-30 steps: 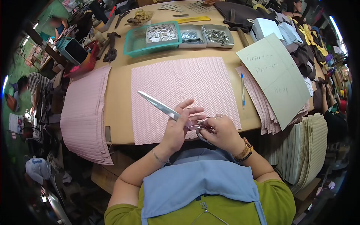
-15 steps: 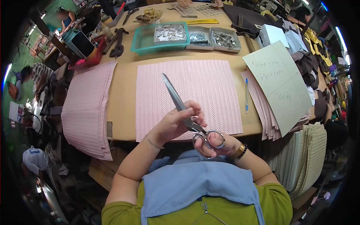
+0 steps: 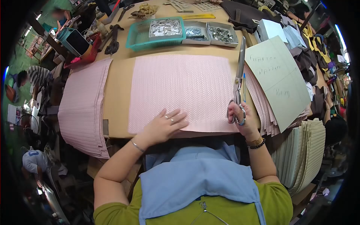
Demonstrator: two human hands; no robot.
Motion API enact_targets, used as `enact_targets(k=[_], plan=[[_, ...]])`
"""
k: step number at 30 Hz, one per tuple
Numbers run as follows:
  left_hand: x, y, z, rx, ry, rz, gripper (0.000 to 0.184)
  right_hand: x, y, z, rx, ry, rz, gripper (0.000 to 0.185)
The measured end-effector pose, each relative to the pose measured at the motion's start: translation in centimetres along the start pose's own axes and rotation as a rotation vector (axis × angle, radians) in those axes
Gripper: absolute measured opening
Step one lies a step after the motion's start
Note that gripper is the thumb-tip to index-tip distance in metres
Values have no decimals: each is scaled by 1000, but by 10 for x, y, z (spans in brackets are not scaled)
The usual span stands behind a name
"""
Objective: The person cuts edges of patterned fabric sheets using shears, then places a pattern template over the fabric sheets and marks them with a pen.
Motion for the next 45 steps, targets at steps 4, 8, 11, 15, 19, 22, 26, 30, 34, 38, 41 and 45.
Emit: enact_targets(k=[4, 8, 11, 15, 19, 22, 26, 30, 34, 38, 41, 45], plan=[[40, -40, -19, 107, -22, 53, 25, 6, -13, 9, 6, 21, -10, 27], [100, -68, -70, -45, -278, 242, 9, 16, -22, 18, 30, 76, -33, 27], [152, -87, -124, -133, -490, 279, 15, 26, -24, 23, 49, 134, -61, 26], [134, -104, -86, -282, -733, 328, 27, 41, -29, 37, 113, 276, -101, 25], [48, -58, 10, -105, -401, 161, 68, 57, -29, 45, 133, 366, -103, 24], [25, 4, 37, -97, -168, 29, 80, 64, -31, 45, 163, 378, -121, 23], [4, 22, 34, -163, -173, 51, 64, 78, -39, 44, 271, 389, -201, 23], [-15, 14, 39, 40, -254, 81, 61, 95, -44, 37, 259, 487, -321, 26], [-33, 13, 30, 179, -311, 159, 59, 113, -53, 37, 257, 563, -474, 32], [-40, 21, 33, -5, -293, 125, 54, 120, -53, 42, 123, 545, -525, 34], [-40, 21, 33, -4, -299, 122, 51, 114, -44, 44, 176, 530, -533, 36], [-38, 20, 35, -3, -305, 87, 49, 104, -32, 49, 245, 524, -510, 36]])
Point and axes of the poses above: each hand's wrist, its own x-axis away from the middle knuckle, its own y-axis out of the palm, z = x × y, the point moved 4 cm from there along -x, towards the middle knuckle, and after that the axes turned 13 degrees about x, right-handed, at the moved point
